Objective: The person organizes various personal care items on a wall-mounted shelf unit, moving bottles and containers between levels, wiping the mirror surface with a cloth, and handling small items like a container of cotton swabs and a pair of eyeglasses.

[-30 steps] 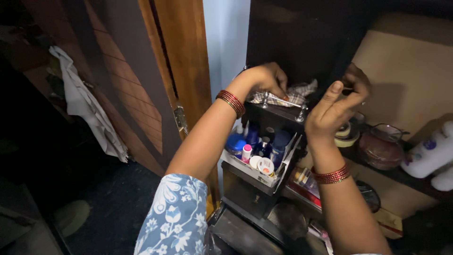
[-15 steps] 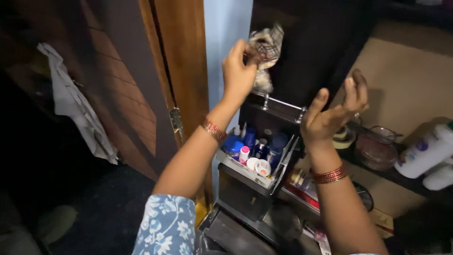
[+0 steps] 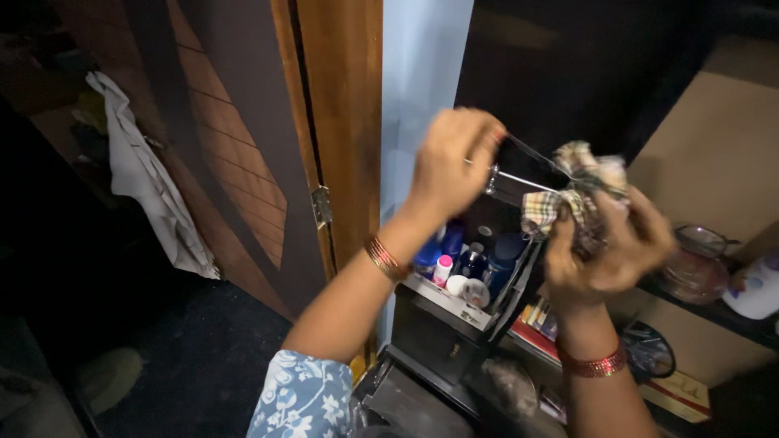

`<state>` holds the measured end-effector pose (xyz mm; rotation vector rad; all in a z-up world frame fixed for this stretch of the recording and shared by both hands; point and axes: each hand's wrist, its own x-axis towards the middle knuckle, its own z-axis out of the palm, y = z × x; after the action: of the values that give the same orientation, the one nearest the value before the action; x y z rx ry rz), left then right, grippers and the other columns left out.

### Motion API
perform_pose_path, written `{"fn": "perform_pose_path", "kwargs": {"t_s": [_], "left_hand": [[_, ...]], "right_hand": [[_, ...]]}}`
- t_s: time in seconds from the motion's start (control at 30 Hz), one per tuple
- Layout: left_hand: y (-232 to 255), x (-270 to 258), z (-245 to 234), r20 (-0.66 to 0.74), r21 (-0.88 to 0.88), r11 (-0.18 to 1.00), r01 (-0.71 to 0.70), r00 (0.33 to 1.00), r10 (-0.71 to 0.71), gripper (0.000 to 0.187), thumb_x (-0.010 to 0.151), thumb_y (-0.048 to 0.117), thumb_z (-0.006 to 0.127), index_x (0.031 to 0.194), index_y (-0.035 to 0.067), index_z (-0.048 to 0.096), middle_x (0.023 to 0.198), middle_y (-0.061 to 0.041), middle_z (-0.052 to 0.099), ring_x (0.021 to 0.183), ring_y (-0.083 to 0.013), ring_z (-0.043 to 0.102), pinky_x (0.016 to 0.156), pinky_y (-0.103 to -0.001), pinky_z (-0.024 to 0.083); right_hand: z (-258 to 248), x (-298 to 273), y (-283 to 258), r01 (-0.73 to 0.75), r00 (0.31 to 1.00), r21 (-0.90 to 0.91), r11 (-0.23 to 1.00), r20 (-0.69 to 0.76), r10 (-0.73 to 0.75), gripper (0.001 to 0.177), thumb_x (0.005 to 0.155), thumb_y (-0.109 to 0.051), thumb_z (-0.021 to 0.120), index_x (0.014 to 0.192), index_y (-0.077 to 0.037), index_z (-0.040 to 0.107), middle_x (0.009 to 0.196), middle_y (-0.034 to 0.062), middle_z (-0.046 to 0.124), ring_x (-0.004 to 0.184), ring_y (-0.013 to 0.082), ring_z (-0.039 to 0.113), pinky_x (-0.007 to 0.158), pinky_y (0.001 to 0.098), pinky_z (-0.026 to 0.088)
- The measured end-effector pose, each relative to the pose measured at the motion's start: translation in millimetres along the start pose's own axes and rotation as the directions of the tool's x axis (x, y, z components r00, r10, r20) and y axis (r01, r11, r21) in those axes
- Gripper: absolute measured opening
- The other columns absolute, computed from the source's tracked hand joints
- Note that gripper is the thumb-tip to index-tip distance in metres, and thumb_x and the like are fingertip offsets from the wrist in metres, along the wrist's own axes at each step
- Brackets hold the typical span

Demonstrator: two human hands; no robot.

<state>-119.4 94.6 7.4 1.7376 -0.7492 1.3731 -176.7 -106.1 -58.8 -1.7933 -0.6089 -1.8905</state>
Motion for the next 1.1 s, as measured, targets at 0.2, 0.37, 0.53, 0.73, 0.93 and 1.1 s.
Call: {"fn": "perform_pose_path", "kwargs": {"t_s": [0.2,0.37,0.53,0.73,0.93,1.1], "left_hand": [[-79.6,-1.0,12.0,0.053,0.117,0.990,0.075,0.995,-0.082,0.017,0.082,0.009,0.058,0.096,0.007,0.068,0.101,-0.009,0.069,0.103,-0.0310,0.061,0.094,-0.045,0.046],[-130.0,-20.6,42.9,0.189,-0.059,0.966,0.252,0.953,-0.237,0.023,0.077,0.014,0.051,0.082,0.010,0.073,0.101,-0.009,0.070,0.107,-0.0328,0.058,0.101,-0.043,0.047],[-141.3,-26.8,50.1,0.202,-0.122,0.967,0.223,0.960,-0.196,0.022,0.079,0.014,0.051,0.077,0.009,0.072,0.102,-0.012,0.068,0.108,-0.0345,0.054,0.100,-0.044,0.043],[-138.4,-24.8,45.3,0.252,-0.112,0.976,0.188,0.955,-0.155,0.023,0.085,0.017,0.048,0.075,0.009,0.068,0.096,-0.007,0.070,0.108,-0.0321,0.055,0.104,-0.043,0.040],[-136.5,-23.1,44.2,0.269,-0.134,0.970,0.203,0.949,-0.161,0.023,0.085,0.019,0.048,0.077,0.010,0.069,0.096,-0.005,0.072,0.111,-0.0315,0.055,0.104,-0.041,0.038],[-142.3,-25.0,45.5,0.299,-0.166,0.967,0.195,0.944,-0.138,0.023,0.086,0.019,0.047,0.083,0.011,0.069,0.104,-0.005,0.070,0.114,-0.0322,0.051,0.109,-0.042,0.034]], "right_hand": [[31.9,-25.0,2.4,0.176,0.968,-0.235,0.956,0.217,-0.125,0.025,0.112,-0.007,0.076,0.135,-0.003,0.067,0.134,0.0160,0.060,0.131,0.0334,0.063,0.115,0.0381,0.051],[37.7,-19.1,-33.0,0.284,0.944,-0.536,0.795,0.302,-0.133,0.032,0.106,-0.029,0.072,0.126,-0.004,0.072,0.126,0.0109,0.070,0.124,0.0239,0.066,0.107,0.0387,0.040],[44.2,-5.1,-61.3,0.273,0.925,-0.610,0.744,0.379,-0.029,0.044,0.107,-0.038,0.071,0.128,0.000,0.070,0.125,0.0152,0.068,0.118,0.0274,0.065,0.107,0.0397,0.043],[56.2,-3.4,-61.1,0.135,0.918,-0.455,0.880,0.392,0.062,0.034,0.095,-0.006,0.071,0.129,-0.006,0.070,0.125,0.0127,0.069,0.118,0.0286,0.066,0.108,0.0436,0.047],[39.7,6.6,-42.5,-0.110,0.908,-0.090,0.990,0.395,0.137,0.051,0.074,0.017,0.059,0.116,-0.006,0.075,0.117,0.0099,0.074,0.112,0.0283,0.070,0.100,0.0401,0.050],[40.9,-1.0,-60.8,-0.468,0.874,0.286,0.836,0.289,0.391,0.048,0.081,0.018,0.050,0.119,-0.004,0.071,0.121,0.0111,0.073,0.117,0.0266,0.072,0.108,0.0393,0.056]]}}
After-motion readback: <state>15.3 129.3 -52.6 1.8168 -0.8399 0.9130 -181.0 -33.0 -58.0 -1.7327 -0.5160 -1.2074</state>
